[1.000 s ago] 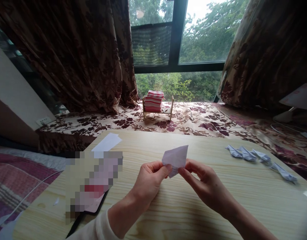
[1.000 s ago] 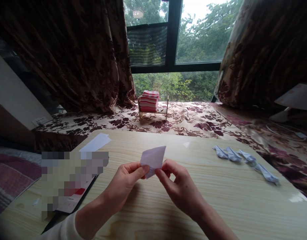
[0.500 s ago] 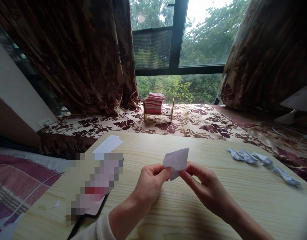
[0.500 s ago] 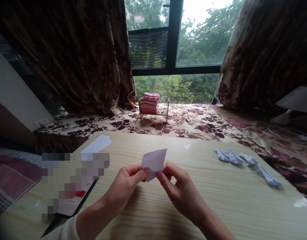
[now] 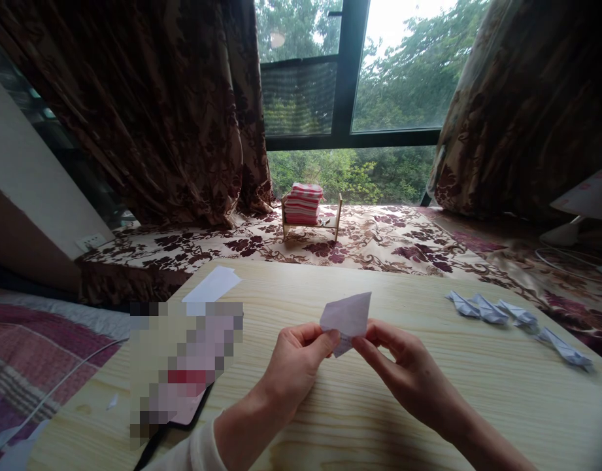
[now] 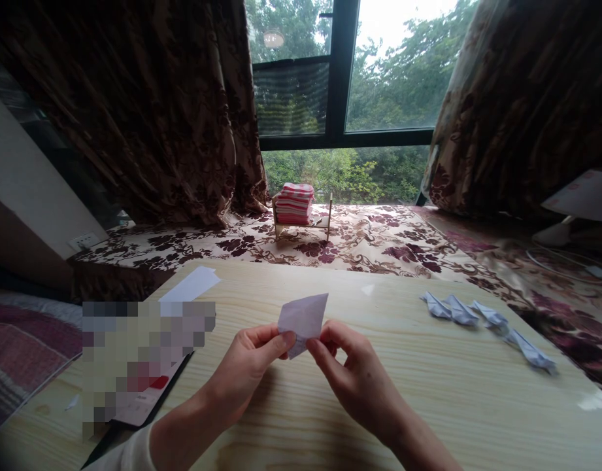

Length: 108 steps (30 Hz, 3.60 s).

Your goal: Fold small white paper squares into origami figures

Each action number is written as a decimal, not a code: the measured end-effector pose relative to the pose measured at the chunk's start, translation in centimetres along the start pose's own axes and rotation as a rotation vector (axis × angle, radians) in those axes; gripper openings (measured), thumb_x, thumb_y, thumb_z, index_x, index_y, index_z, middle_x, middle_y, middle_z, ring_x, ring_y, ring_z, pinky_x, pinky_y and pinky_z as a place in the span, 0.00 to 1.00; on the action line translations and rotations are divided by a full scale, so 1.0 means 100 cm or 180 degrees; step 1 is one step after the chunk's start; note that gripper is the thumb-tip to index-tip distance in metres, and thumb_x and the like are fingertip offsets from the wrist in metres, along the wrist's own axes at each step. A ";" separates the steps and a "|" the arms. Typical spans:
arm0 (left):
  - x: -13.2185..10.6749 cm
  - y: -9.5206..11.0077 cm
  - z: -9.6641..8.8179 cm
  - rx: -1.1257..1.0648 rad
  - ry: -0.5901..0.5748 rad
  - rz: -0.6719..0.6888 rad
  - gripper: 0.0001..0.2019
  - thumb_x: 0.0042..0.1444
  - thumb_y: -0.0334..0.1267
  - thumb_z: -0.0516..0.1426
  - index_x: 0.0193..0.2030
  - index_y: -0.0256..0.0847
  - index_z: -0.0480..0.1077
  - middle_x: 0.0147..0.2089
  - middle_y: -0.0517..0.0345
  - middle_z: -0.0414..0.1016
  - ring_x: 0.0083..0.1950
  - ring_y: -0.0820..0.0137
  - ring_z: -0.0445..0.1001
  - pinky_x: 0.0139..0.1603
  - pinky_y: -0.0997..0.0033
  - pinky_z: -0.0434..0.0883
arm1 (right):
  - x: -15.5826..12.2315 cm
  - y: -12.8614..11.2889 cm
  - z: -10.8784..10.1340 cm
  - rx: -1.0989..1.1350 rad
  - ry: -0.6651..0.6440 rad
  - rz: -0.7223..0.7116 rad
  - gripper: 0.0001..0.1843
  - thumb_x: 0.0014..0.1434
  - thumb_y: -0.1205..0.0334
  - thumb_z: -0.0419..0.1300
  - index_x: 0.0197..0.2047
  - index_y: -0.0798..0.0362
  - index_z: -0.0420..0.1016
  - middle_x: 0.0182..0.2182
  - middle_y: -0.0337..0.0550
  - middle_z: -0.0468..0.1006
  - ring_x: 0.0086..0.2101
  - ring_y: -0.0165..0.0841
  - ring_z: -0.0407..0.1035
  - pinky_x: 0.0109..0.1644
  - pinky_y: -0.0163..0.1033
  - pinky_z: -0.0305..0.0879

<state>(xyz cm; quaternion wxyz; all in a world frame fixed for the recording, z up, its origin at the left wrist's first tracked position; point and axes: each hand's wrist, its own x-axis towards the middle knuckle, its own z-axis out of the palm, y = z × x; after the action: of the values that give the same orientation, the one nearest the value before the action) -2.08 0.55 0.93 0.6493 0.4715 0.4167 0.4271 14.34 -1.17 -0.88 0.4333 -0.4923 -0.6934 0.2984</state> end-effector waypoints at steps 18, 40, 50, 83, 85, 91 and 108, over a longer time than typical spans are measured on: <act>-0.001 0.001 0.000 0.0033 0.0024 0.0016 0.13 0.46 0.43 0.62 0.22 0.34 0.72 0.23 0.59 0.67 0.31 0.72 0.59 0.37 0.70 0.56 | 0.000 0.000 0.000 -0.0053 -0.0077 0.0066 0.15 0.61 0.54 0.53 0.26 0.53 0.67 0.24 0.40 0.69 0.30 0.33 0.68 0.36 0.37 0.66; -0.002 0.001 -0.001 0.0061 -0.0029 -0.0002 0.13 0.46 0.44 0.62 0.25 0.34 0.76 0.24 0.59 0.67 0.31 0.71 0.59 0.37 0.70 0.56 | 0.000 0.000 0.002 -0.0078 -0.0036 0.0016 0.17 0.62 0.53 0.52 0.27 0.53 0.69 0.26 0.42 0.74 0.29 0.33 0.68 0.34 0.36 0.65; -0.002 0.002 0.000 0.0075 -0.0015 -0.0024 0.13 0.46 0.44 0.62 0.25 0.34 0.76 0.23 0.59 0.66 0.31 0.71 0.58 0.37 0.70 0.55 | 0.001 -0.001 0.002 -0.0018 -0.0002 -0.0025 0.17 0.61 0.52 0.52 0.27 0.53 0.71 0.23 0.41 0.71 0.30 0.34 0.68 0.35 0.36 0.66; -0.002 0.000 0.000 0.0054 -0.0041 -0.0051 0.12 0.49 0.42 0.60 0.23 0.34 0.73 0.22 0.61 0.62 0.30 0.73 0.55 0.35 0.71 0.55 | 0.001 0.003 0.004 -0.0256 -0.0115 -0.0083 0.18 0.63 0.52 0.50 0.27 0.53 0.69 0.24 0.41 0.71 0.29 0.34 0.69 0.35 0.36 0.67; -0.002 0.000 0.000 0.0012 -0.0055 -0.0047 0.12 0.49 0.42 0.60 0.23 0.34 0.73 0.22 0.62 0.62 0.29 0.73 0.55 0.35 0.72 0.56 | 0.001 0.003 0.004 -0.0264 -0.0121 -0.0074 0.18 0.63 0.52 0.50 0.27 0.53 0.68 0.24 0.41 0.71 0.30 0.34 0.69 0.35 0.36 0.67; -0.001 -0.002 0.000 0.0081 0.0003 -0.0048 0.12 0.48 0.42 0.61 0.24 0.33 0.74 0.23 0.61 0.63 0.30 0.73 0.55 0.34 0.72 0.55 | 0.000 0.004 0.004 -0.0302 -0.0018 -0.0107 0.20 0.62 0.50 0.51 0.25 0.53 0.69 0.22 0.40 0.70 0.29 0.34 0.68 0.35 0.35 0.68; 0.000 -0.004 -0.002 0.0199 0.0042 -0.0053 0.13 0.49 0.43 0.59 0.26 0.31 0.73 0.23 0.60 0.62 0.30 0.73 0.55 0.34 0.71 0.54 | 0.001 0.002 0.004 -0.0254 0.0042 -0.0113 0.19 0.61 0.51 0.53 0.25 0.53 0.71 0.22 0.41 0.73 0.27 0.33 0.68 0.32 0.34 0.67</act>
<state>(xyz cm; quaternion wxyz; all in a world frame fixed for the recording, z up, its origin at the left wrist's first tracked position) -2.24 0.51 0.54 0.6350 0.4853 0.4379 0.4116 14.02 -0.99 -1.22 0.4232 -0.4987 -0.7105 0.2595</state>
